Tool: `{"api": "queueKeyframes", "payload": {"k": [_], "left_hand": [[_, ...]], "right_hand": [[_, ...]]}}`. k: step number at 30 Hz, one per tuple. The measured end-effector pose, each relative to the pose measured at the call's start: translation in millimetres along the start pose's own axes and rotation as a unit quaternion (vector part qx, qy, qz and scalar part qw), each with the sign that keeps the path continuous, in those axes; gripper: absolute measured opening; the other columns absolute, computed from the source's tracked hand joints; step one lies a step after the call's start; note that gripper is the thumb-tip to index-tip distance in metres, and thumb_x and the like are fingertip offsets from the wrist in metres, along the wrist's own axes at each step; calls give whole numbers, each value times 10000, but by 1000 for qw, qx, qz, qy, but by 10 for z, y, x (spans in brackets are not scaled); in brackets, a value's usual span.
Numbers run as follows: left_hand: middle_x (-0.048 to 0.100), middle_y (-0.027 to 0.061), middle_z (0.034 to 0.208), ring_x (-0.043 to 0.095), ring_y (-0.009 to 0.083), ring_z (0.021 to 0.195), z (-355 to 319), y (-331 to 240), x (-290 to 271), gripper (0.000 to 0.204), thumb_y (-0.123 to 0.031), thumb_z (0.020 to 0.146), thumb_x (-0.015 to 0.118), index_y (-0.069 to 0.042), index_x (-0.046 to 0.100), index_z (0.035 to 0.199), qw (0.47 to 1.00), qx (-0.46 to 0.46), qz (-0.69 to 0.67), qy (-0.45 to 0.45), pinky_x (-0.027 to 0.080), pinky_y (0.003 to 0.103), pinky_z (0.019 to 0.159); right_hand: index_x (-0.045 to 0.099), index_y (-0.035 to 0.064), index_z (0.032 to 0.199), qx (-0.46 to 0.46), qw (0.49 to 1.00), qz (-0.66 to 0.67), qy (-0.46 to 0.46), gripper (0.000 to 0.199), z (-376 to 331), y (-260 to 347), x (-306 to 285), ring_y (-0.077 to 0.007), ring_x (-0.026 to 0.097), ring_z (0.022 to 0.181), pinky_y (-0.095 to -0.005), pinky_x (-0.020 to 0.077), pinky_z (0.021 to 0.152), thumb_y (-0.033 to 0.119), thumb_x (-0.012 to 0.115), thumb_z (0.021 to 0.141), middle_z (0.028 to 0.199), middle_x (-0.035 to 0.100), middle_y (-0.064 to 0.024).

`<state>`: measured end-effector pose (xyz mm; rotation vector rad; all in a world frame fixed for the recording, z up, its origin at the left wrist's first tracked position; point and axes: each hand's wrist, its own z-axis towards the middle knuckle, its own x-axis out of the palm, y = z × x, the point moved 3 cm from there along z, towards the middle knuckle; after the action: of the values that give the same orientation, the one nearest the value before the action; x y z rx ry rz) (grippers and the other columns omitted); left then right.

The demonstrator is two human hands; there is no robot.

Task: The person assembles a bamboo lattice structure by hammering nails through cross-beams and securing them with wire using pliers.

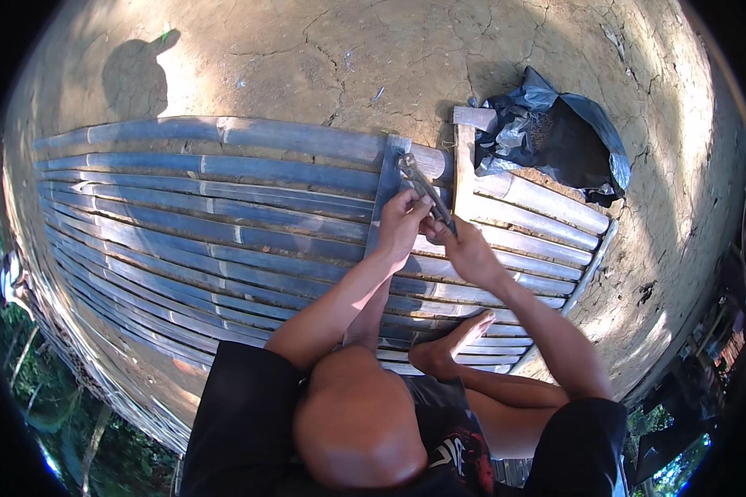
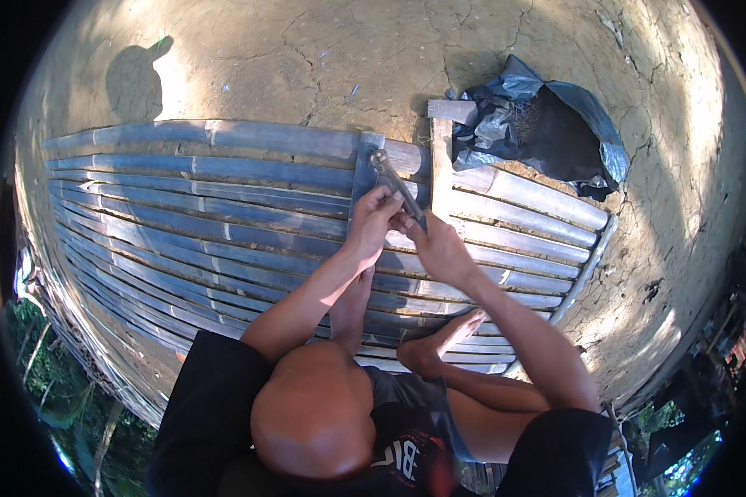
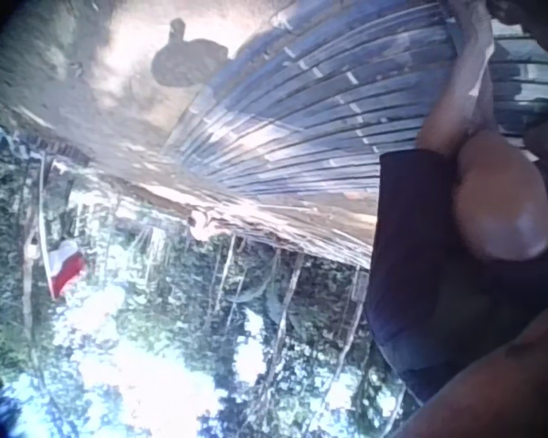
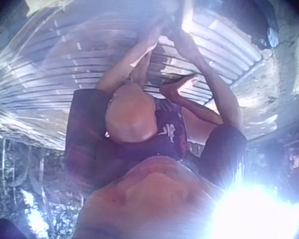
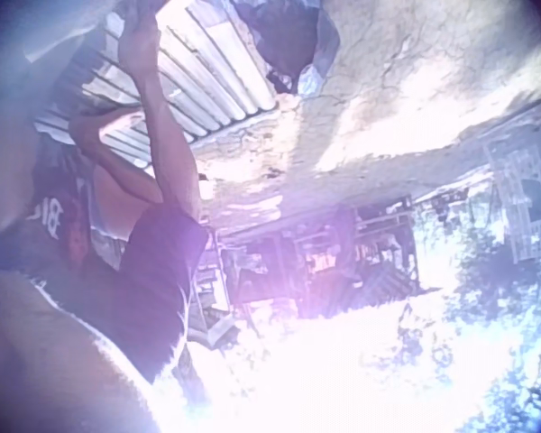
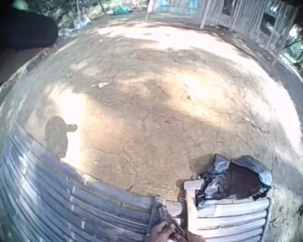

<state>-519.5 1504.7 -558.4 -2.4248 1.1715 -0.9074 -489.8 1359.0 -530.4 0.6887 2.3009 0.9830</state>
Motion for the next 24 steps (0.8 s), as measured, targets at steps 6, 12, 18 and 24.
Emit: {"api": "queueKeyframes", "payload": {"k": [6, 12, 18, 24], "left_hand": [[653, 65, 872, 641, 127, 724, -131, -32, -147, 192, -173, 1062, 483, -21, 597, 1029, 999, -17, 23, 15, 541, 270, 657], [652, 96, 931, 665, 168, 824, -91, -171, 168, 205, -159, 1069, 440, -13, 576, 1022, 999, -27, -32, 11, 580, 313, 782], [638, 133, 1005, 651, 201, 903, 129, -162, 462, 179, -112, 1057, 455, 21, 575, 1050, 982, -33, -186, -29, 574, 349, 857], [644, 117, 975, 651, 202, 886, 102, -235, 495, 143, -67, 1042, 460, 4, 581, 1016, 967, 12, -253, -35, 572, 341, 832]], "right_hand": [[553, -26, 1155, 215, 957, 149, 125, 346, -18, 468, -126, -195, 710, 729, -318, 604, 578, 295, 469, 1057, 832, 650, -114], [530, -65, 1308, 251, 930, 120, 241, 442, 375, 690, -817, -288, 729, 782, -359, 644, 669, 267, 509, 1017, 1074, 677, -218], [508, -165, 1179, 275, 904, -7, 327, 408, 771, 1041, -1110, -369, 738, 760, -395, 671, 634, 202, 464, 1003, 1058, 656, -276], [532, -186, 1080, 251, 897, -115, 344, 354, 895, 1342, -1000, -364, 743, 766, -386, 665, 595, 118, 412, 945, 1017, 659, -275]]}}
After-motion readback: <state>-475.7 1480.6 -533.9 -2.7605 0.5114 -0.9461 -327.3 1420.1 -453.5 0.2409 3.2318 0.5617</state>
